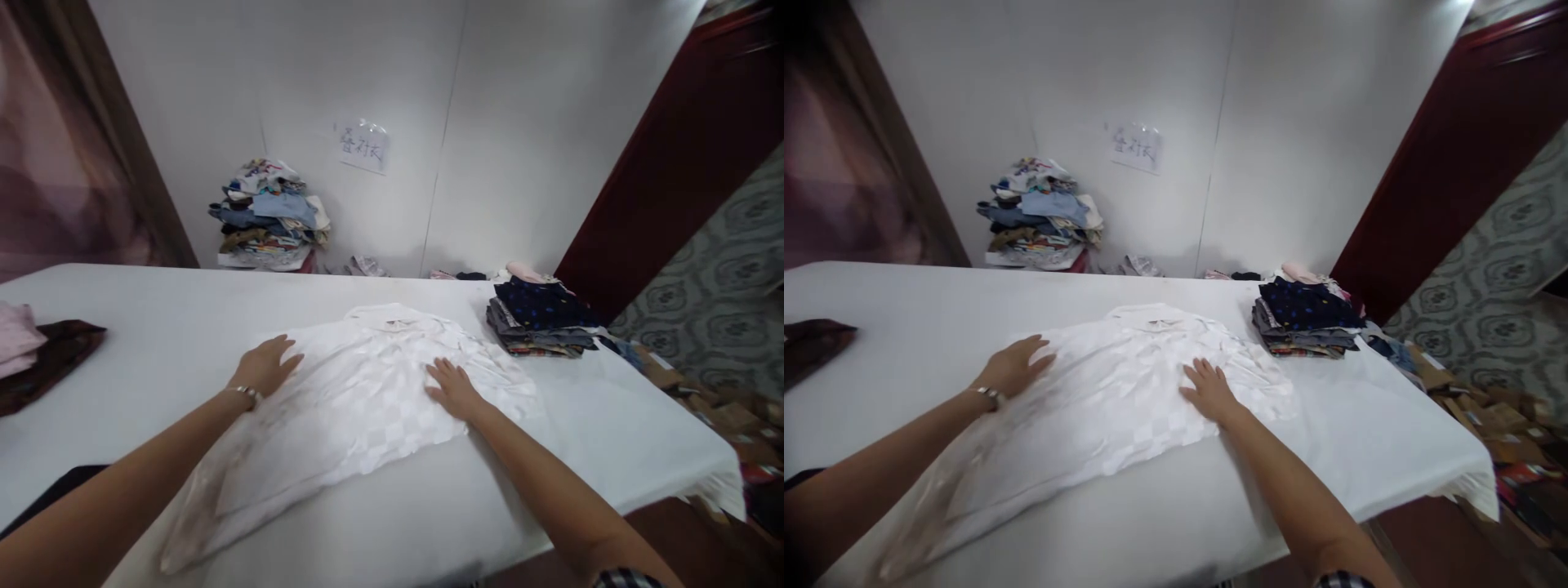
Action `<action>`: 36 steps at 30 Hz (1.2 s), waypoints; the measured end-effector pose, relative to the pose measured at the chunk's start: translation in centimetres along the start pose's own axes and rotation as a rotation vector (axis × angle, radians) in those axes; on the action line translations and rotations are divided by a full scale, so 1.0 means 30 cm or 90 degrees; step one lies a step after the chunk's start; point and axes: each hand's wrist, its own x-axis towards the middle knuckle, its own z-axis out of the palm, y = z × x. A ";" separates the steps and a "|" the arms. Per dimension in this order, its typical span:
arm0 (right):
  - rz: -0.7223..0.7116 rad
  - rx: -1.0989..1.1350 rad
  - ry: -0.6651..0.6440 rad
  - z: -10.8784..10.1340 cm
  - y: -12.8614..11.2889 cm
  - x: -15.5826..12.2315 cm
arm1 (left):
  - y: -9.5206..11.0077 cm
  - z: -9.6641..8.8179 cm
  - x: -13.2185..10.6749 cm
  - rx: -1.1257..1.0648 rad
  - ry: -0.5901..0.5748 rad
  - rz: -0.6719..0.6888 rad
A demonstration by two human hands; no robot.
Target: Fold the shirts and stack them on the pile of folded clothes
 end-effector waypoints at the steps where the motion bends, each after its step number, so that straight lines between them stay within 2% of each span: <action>1: -0.002 -0.005 -0.012 0.022 -0.006 0.003 | -0.004 -0.003 0.045 0.006 -0.022 -0.034; 4: 0.004 -0.010 -0.016 0.062 0.010 -0.007 | -0.027 0.022 0.144 0.000 -0.059 -0.098; 6: 0.008 0.016 -0.029 0.052 0.035 -0.007 | -0.041 0.063 0.178 -0.011 -0.067 -0.123; 8: 0.008 0.040 -0.012 0.007 0.055 0.024 | -0.051 0.109 0.191 -0.022 -0.070 -0.141; 11: -0.027 0.027 0.111 -0.102 0.037 0.171 | -0.057 0.158 0.193 -0.030 -0.052 -0.146; 13: -0.070 0.012 0.156 -0.166 -0.025 0.333 | -0.057 0.171 0.190 -0.022 -0.044 -0.149; 16: -0.085 0.020 0.113 -0.190 -0.183 0.603 | -0.051 0.168 0.187 0.001 -0.041 -0.158; 19: -0.081 0.039 0.029 -0.123 -0.352 0.805 | -0.043 0.162 0.181 0.012 -0.029 -0.160; 21: -0.060 0.046 0.011 -0.061 -0.429 0.882 | -0.038 0.161 0.177 0.011 -0.026 -0.167; 23: -0.024 0.059 0.023 -0.023 -0.461 0.926 | -0.036 0.164 0.175 0.005 -0.025 -0.173; 26: 0.046 0.116 0.107 -0.055 -0.430 0.968 | -0.036 0.168 0.175 -0.007 -0.021 -0.173; 29: 0.123 0.211 0.262 -0.186 -0.334 0.992 | -0.036 0.169 0.173 -0.016 -0.018 -0.174; 32: 0.191 0.324 0.400 -0.335 -0.216 0.970 | -0.033 0.164 0.169 -0.027 -0.011 -0.175; 36: 0.229 0.500 0.472 -0.461 -0.087 0.879 | -0.039 0.131 0.181 -0.036 -0.021 -0.179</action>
